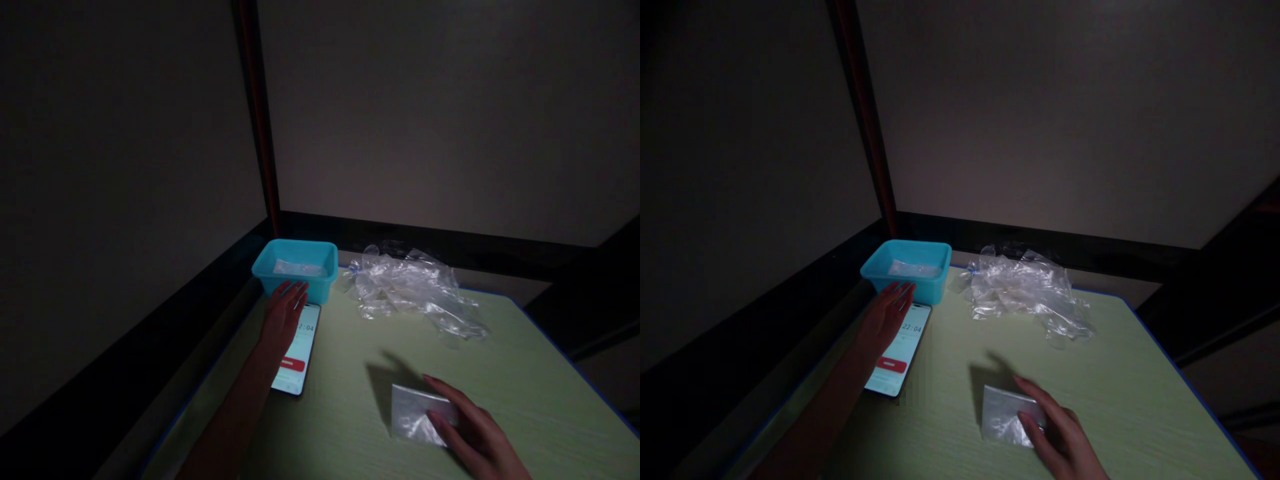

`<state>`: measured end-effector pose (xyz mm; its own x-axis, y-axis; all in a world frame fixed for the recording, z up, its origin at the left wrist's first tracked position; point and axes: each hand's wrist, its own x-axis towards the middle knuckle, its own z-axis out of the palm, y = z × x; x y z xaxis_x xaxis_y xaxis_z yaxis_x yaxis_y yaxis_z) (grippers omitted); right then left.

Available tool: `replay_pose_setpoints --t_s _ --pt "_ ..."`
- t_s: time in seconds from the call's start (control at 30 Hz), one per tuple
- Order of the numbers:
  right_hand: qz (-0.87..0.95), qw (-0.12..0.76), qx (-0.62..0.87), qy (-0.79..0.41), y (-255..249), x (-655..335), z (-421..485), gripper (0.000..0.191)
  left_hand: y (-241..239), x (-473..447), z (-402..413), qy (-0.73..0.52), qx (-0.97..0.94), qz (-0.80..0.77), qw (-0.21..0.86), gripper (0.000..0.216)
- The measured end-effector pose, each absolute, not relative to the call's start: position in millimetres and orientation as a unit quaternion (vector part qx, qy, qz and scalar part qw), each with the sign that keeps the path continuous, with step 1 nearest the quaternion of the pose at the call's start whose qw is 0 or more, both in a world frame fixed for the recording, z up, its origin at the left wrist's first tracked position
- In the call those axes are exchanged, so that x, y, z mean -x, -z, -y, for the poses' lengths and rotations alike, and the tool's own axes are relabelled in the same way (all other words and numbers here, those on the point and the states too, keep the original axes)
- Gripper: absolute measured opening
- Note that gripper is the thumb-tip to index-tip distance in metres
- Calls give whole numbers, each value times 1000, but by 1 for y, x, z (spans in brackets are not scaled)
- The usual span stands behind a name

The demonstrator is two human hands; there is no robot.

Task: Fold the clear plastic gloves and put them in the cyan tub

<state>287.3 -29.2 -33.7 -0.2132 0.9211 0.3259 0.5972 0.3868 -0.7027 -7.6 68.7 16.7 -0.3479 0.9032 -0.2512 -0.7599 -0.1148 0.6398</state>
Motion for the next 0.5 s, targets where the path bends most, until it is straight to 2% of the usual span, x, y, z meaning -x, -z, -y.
replay_pose_setpoints --t_s 0.2,0.5 --pt "743 380 511 -206 31 -286 28 32 -18 8 -69 -735 -79 -327 588 21" --pt "713 373 535 -258 31 -285 27 37 -12 6 -76 -730 -68 -296 612 23"
